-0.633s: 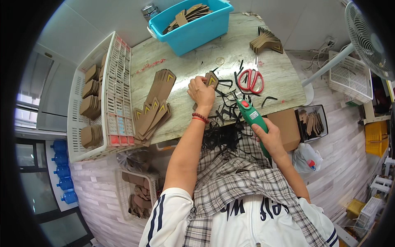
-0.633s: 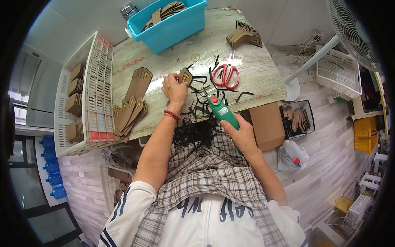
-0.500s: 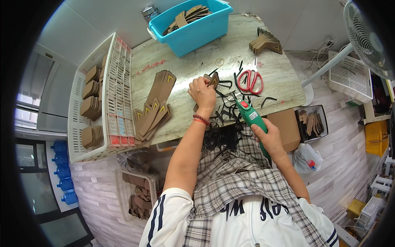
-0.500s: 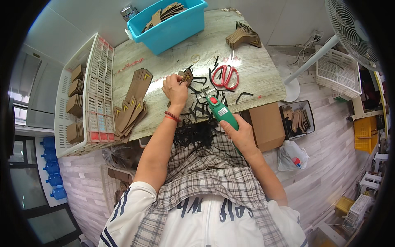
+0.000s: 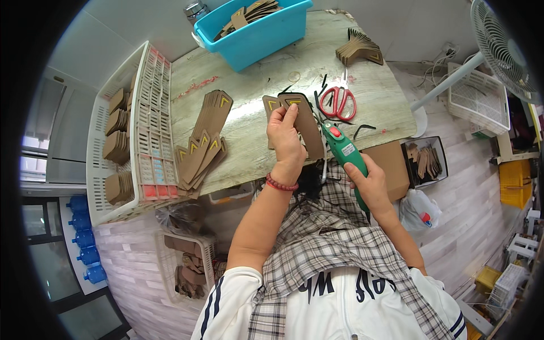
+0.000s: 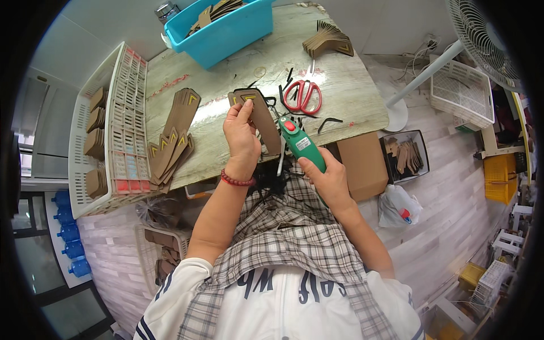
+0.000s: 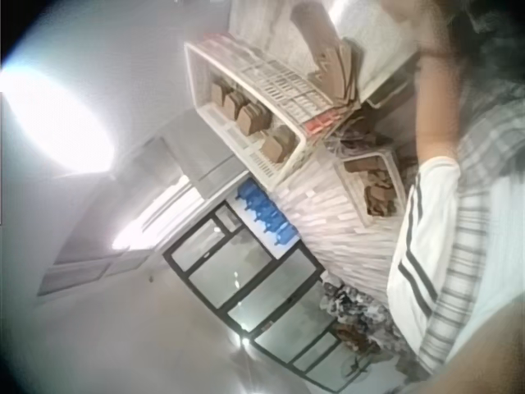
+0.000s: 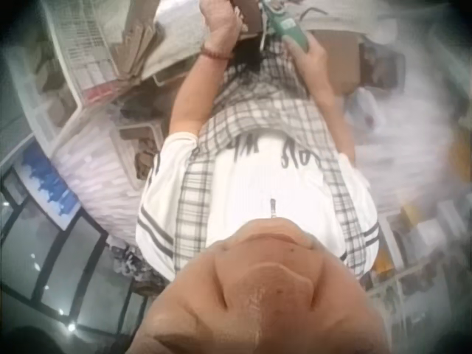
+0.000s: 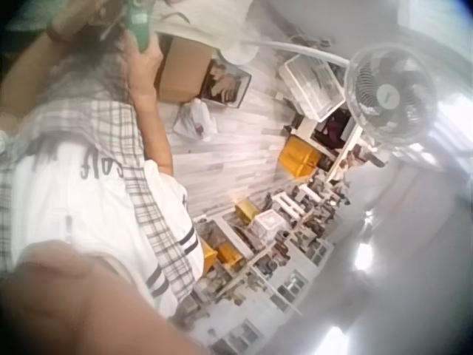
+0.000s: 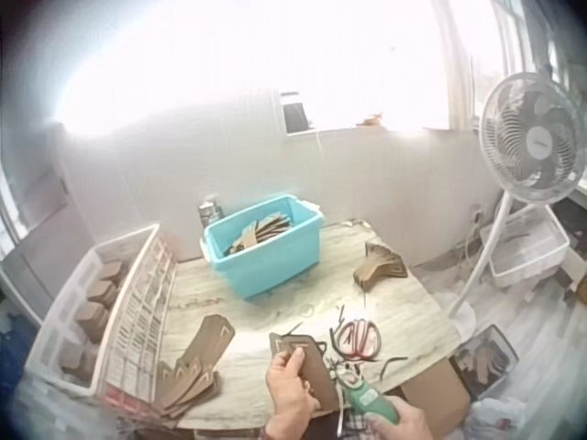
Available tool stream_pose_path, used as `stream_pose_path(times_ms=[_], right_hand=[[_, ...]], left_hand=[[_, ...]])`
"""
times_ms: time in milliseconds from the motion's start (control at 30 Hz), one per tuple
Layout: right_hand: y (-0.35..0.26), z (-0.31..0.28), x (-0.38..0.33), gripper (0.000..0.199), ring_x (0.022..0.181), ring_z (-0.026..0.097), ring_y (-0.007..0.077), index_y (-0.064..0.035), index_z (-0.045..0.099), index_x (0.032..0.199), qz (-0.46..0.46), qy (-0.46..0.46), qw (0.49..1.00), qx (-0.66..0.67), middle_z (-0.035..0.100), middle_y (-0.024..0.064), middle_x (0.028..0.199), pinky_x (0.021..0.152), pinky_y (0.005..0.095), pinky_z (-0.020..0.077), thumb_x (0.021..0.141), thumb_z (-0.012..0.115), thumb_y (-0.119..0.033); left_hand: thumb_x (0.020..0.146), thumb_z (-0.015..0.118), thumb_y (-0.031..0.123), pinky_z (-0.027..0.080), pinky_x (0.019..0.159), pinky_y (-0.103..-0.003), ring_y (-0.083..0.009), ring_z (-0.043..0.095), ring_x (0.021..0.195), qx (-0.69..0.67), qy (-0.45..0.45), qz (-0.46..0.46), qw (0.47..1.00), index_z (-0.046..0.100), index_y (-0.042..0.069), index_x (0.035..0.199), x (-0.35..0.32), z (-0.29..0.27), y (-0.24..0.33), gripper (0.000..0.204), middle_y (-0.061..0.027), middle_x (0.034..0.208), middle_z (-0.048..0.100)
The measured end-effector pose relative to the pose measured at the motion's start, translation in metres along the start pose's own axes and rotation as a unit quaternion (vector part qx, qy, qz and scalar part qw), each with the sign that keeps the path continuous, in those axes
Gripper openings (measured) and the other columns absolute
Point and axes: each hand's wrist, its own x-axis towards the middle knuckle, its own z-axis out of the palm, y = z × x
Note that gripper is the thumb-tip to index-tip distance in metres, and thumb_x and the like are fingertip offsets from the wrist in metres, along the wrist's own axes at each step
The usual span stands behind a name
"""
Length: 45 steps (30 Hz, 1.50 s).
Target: The person uses a green rotary cutter to trim the edges of small cardboard pieces on a workbench. They repeatedly pick up pieces, cut along the edges, and place the finished pieces into a blue bin. Scissors and a basket of raw cardboard are also visible on the table.
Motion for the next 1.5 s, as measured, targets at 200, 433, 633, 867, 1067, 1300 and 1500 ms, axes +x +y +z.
stream_pose_path(times_ms=[200, 433, 633, 867, 1067, 1300, 1500], right_hand=[[0.001, -0.003, 0.001, 0.039, 0.059, 0.051, 0.0053, 0.0016, 0.061, 0.11, 0.0, 0.0, 1.0, -0.01, 0.06, 0.0002, 0.073, 0.053, 0.022, 0.0434, 0.088, 0.069, -0.03], [0.003, -0.005, 0.003, 0.037, 0.057, 0.051, 0.0056, 0.0017, 0.062, 0.107, -0.005, 0.01, 1.0, -0.01, 0.06, 0.001, 0.072, 0.052, 0.0221, 0.0434, 0.088, 0.068, -0.029], [-0.001, -0.005, 0.003, 0.035, 0.057, 0.052, 0.006, 0.0012, 0.062, 0.105, -0.007, 0.012, 1.0, -0.011, 0.06, 0.001, 0.071, 0.051, 0.0222, 0.0435, 0.089, 0.068, -0.029], [-0.002, -0.007, 0.005, 0.034, 0.057, 0.053, 0.0058, 0.0014, 0.062, 0.105, -0.004, 0.007, 1.0, -0.007, 0.06, 0.0012, 0.072, 0.051, 0.0218, 0.0441, 0.089, 0.068, -0.028], [-0.002, -0.008, 0.005, 0.035, 0.057, 0.052, 0.0056, 0.0018, 0.062, 0.107, 0.0, 0.004, 1.0, 0.013, 0.06, 0.0004, 0.073, 0.052, 0.0212, 0.044, 0.089, 0.068, -0.028], [0.001, -0.009, 0.004, 0.039, 0.058, 0.053, 0.0059, 0.0013, 0.062, 0.11, 0.0, -0.011, 1.0, -0.008, 0.06, 0.0006, 0.073, 0.052, 0.0221, 0.0447, 0.088, 0.069, -0.03], [0.002, -0.009, 0.004, 0.042, 0.058, 0.053, 0.0063, 0.0012, 0.062, 0.111, -0.009, -0.017, 1.0, -0.005, 0.061, 0.0012, 0.074, 0.053, 0.0225, 0.0452, 0.087, 0.069, -0.032]], left_hand=[[0.089, 0.065, 0.009, 0.049, 0.063, -0.022, -0.0087, 0.061, 0.07, 0.021, -0.025, -0.003, 0.999, 0.059, 0.007, 0.093, 0.002, -0.007, -0.016, 0.008, -0.0012, 0.084, 0.065], [0.09, 0.064, 0.009, 0.047, 0.06, -0.021, -0.007, 0.059, 0.068, 0.03, -0.023, -0.038, 0.999, 0.058, 0.007, 0.09, -0.009, 0.0, -0.017, 0.006, -0.0008, 0.082, 0.065], [0.089, 0.064, 0.007, 0.044, 0.059, -0.021, -0.0064, 0.056, 0.065, 0.038, -0.038, -0.049, 0.997, 0.06, 0.003, 0.087, -0.016, -0.004, -0.019, 0.007, -0.0014, 0.078, 0.064], [0.088, 0.065, 0.006, 0.041, 0.058, -0.02, -0.0054, 0.055, 0.065, 0.084, -0.066, -0.052, 0.993, 0.061, 0.003, 0.087, -0.021, -0.014, -0.021, 0.005, -0.0005, 0.078, 0.065], [0.088, 0.064, 0.003, 0.048, 0.064, -0.021, -0.0066, 0.058, 0.07, 0.125, -0.106, -0.02, 0.986, 0.065, -0.002, 0.091, -0.014, -0.017, -0.009, 0.006, -0.0024, 0.083, 0.067], [0.089, 0.063, 0.005, 0.047, 0.066, -0.02, -0.0055, 0.058, 0.072, 0.207, -0.116, 0.042, 0.971, 0.069, -0.003, 0.095, -0.004, -0.021, 0.0, 0.012, -0.0014, 0.084, 0.068], [0.091, 0.061, 0.006, 0.047, 0.068, -0.019, -0.0049, 0.058, 0.075, 0.292, -0.14, 0.074, 0.943, 0.07, -0.003, 0.097, -0.004, -0.018, 0.011, 0.013, -0.0009, 0.085, 0.068]])
